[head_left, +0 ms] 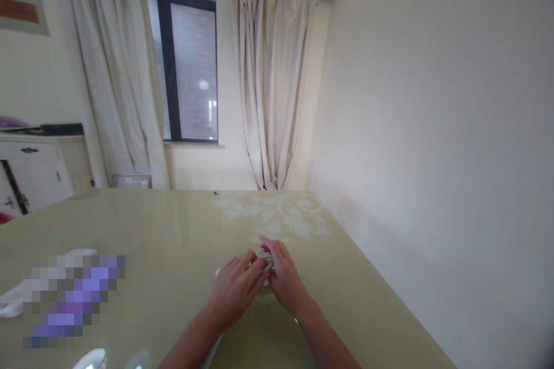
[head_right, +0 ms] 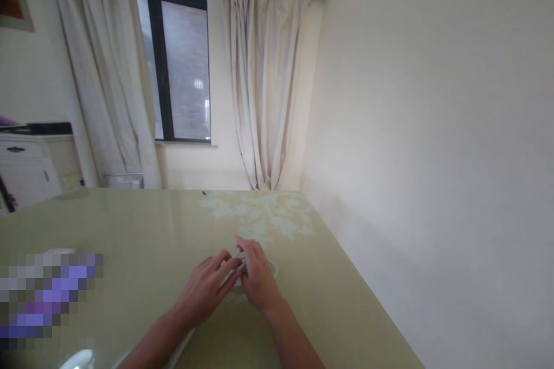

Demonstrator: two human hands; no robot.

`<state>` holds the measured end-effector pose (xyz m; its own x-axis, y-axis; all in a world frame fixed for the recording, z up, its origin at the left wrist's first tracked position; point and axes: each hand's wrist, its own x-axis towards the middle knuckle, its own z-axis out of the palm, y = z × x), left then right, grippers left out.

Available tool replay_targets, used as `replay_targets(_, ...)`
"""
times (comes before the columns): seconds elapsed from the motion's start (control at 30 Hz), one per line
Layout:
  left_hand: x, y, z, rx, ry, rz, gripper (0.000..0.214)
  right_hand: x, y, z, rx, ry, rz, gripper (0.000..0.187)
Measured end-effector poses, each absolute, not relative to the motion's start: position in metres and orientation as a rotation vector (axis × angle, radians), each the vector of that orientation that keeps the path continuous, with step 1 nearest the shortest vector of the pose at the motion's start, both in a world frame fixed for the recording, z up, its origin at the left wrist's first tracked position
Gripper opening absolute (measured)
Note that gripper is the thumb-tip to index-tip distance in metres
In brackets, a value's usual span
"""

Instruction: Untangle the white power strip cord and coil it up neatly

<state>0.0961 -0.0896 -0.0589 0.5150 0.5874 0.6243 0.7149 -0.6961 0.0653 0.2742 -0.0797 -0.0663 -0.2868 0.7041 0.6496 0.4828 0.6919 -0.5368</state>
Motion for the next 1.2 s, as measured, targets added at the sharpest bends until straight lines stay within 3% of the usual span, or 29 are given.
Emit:
replay_targets(0.1, 0.093, -0.078, -0.064, -2.414, -1.049, -1.026, 0.032, 0.275, -0.077, -0.072, -0.917, -2.046, 0.176, 0.073)
replay_targets(0.2, 0.072, -0.063, -0.063, -2.316, -1.301, -1.205, 0.035, 0.285, -0.070, -0.073, -0.925, -1.962, 0.156, 0.073)
replay_targets(0.37, 0.019, -0.031, -0.070, -2.176, -2.019, -1.745, 0.046, 0.322, -0.049, -0.072, -0.956, -1.208, 0.405, 0.038)
replay_targets(0.43, 0.002, -0.021, -0.077, -2.158, -2.191, -1.826, 0.045, 0.334, -0.042, -0.075, -1.005, -0.904, 0.524, 0.041)
replay_targets(0.6, -0.019, -0.011, -0.093, -2.174, -2.293, -1.361, 0.038, 0.338, -0.036, -0.089, -1.088, -0.683, 0.779, 0.057)
replay_targets(0.77, -0.019, -0.020, -0.095, -2.201, -2.060, -0.881, 0.063, 0.325, -0.042, -0.084, -1.010, -0.721, 0.954, 0.064)
replay_targets(0.83, -0.012, -0.026, -0.090, -2.331, -1.870, -0.843, 0.068, 0.319, -0.047, -0.077, -0.965, -0.779, 0.978, 0.065)
replay_targets(0.93, 0.002, -0.032, -0.081, -2.653, -1.659, -0.897, 0.048, 0.314, -0.054, -0.067, -0.953, -0.871, 1.000, 0.068)
replay_targets(1.0, 0.012, -0.035, -0.077, -2.773, -1.712, -0.935, 0.041, 0.312, -0.059, -0.063, -0.969, -0.940, 0.956, 0.071)
replay_targets(1.2, 0.032, -0.045, -0.078, -2.936, -1.915, -0.942, 0.049, 0.302, -0.065, -0.061, -0.982, -1.013, 0.852, 0.073)
